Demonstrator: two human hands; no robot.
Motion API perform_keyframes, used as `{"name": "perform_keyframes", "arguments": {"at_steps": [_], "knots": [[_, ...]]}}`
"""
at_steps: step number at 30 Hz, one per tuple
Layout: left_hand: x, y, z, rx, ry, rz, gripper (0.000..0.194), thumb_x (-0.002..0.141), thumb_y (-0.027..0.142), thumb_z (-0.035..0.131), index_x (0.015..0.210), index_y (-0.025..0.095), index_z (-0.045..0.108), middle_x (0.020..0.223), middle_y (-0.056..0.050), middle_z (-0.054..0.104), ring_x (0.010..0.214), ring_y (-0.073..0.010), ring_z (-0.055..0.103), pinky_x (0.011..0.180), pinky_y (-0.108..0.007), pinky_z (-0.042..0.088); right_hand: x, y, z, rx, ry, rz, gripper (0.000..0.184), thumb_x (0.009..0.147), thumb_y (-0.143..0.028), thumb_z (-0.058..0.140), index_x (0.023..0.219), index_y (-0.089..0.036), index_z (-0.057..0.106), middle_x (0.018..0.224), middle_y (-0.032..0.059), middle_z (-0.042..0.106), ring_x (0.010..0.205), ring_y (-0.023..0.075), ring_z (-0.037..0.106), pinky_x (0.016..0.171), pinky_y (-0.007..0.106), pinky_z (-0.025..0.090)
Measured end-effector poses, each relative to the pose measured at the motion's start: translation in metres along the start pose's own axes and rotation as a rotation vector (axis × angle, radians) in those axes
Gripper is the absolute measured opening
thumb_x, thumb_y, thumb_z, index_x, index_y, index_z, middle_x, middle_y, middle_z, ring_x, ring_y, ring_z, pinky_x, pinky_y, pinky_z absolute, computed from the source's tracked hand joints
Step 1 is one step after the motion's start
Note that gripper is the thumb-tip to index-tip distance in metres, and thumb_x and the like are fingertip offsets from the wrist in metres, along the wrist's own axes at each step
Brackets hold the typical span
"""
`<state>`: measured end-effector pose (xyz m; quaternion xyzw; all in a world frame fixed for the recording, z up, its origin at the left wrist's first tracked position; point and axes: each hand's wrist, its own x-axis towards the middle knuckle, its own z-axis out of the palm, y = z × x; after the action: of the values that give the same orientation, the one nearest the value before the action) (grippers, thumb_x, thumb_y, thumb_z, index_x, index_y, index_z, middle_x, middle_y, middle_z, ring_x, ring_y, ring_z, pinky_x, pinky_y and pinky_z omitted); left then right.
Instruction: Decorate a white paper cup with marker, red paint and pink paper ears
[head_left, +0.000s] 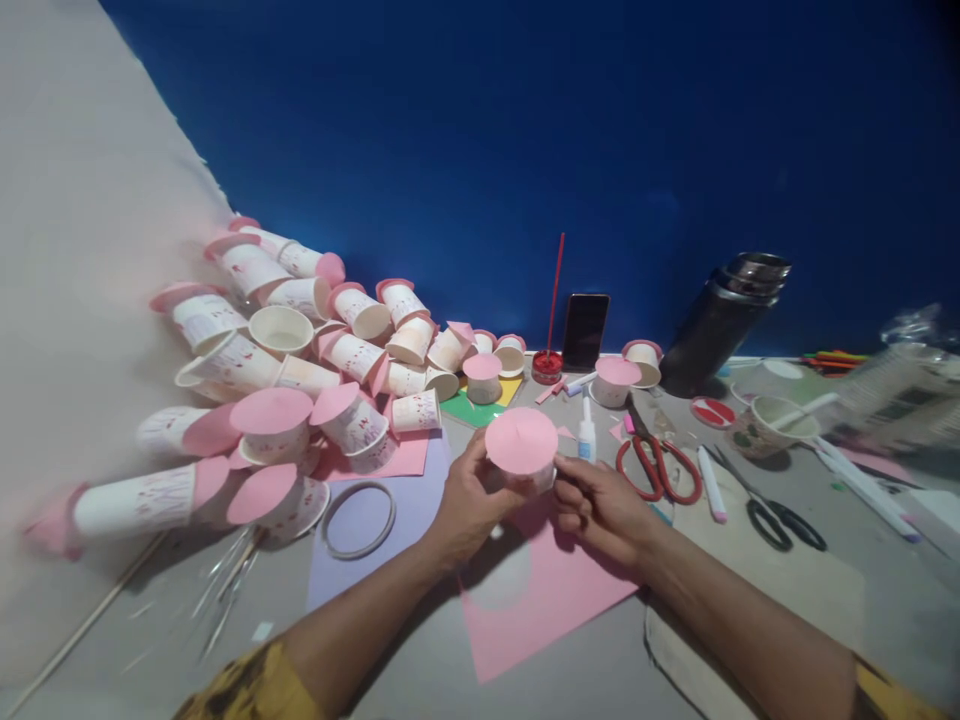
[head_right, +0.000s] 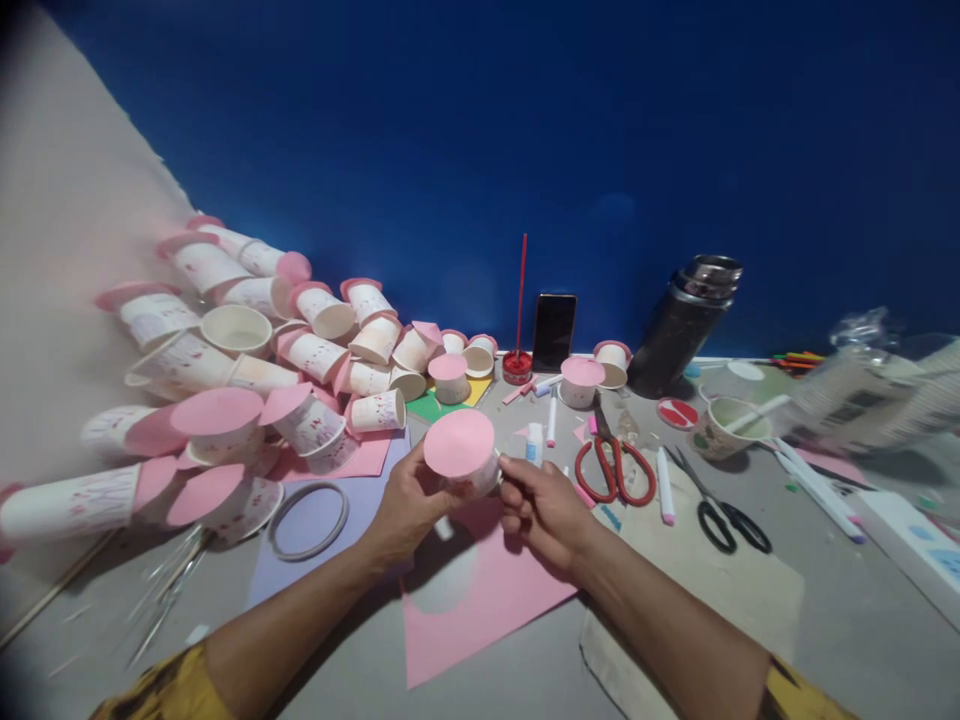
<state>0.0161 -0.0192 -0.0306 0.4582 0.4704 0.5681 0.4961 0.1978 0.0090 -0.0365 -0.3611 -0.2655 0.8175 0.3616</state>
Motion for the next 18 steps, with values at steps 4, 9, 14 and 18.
{"name": "perform_keyframes", "arguments": {"at_steps": [4, 9, 14, 18], "knots": [[0.014, 0.001, -0.008, 0.035, 0.138, -0.008, 0.052, 0.063, 0.018, 0.092, 0.111, 0.024, 0.073, 0.109, -0.006, 0.074, 0.104, -0.0273, 0.066, 0.103, -0.044, 0.049, 0.002, -0.004, -0.007, -0.138, 0.069, -0.194, 0.048, 0.07, -0.049, 0.094, 0.08, -0.02, 0.057, 0.052, -0.012, 0.037, 0.046, 0.006, 0.033, 0.044, 0.018, 0.026], [0.027, -0.003, -0.019, 0.082, 0.264, 0.057, 0.054, 0.061, 0.012, 0.088, 0.111, 0.025, 0.071, 0.111, -0.006, 0.069, 0.11, -0.0287, 0.06, 0.107, -0.045, 0.043, 0.004, -0.009, -0.015, -0.252, 0.038, -0.302, 0.049, 0.072, -0.051, 0.093, 0.075, -0.018, 0.057, 0.056, -0.0106, 0.037, 0.05, 0.0046, 0.029, 0.047, 0.019, 0.028], [0.036, -0.014, -0.026, 0.185, 0.213, 0.11, 0.061, 0.06, 0.013, 0.088, 0.117, 0.022, 0.069, 0.119, -0.008, 0.067, 0.118, -0.0312, 0.057, 0.114, -0.047, 0.035, 0.006, -0.016, -0.016, -0.191, 0.068, -0.329, 0.053, 0.07, -0.063, 0.09, 0.079, -0.017, 0.066, 0.053, -0.0125, 0.028, 0.048, 0.0048, 0.021, 0.044, 0.018, 0.024], [0.041, -0.021, -0.029, 0.185, 0.188, 0.081, 0.072, 0.052, 0.014, 0.093, 0.119, 0.021, 0.068, 0.129, -0.011, 0.065, 0.133, -0.0358, 0.051, 0.121, -0.05, 0.026, 0.01, -0.025, -0.019, -0.098, 0.117, -0.368, 0.059, 0.067, -0.069, 0.089, 0.08, -0.015, 0.071, 0.053, -0.01, 0.035, 0.047, 0.0045, 0.025, 0.042, 0.017, 0.03]]}}
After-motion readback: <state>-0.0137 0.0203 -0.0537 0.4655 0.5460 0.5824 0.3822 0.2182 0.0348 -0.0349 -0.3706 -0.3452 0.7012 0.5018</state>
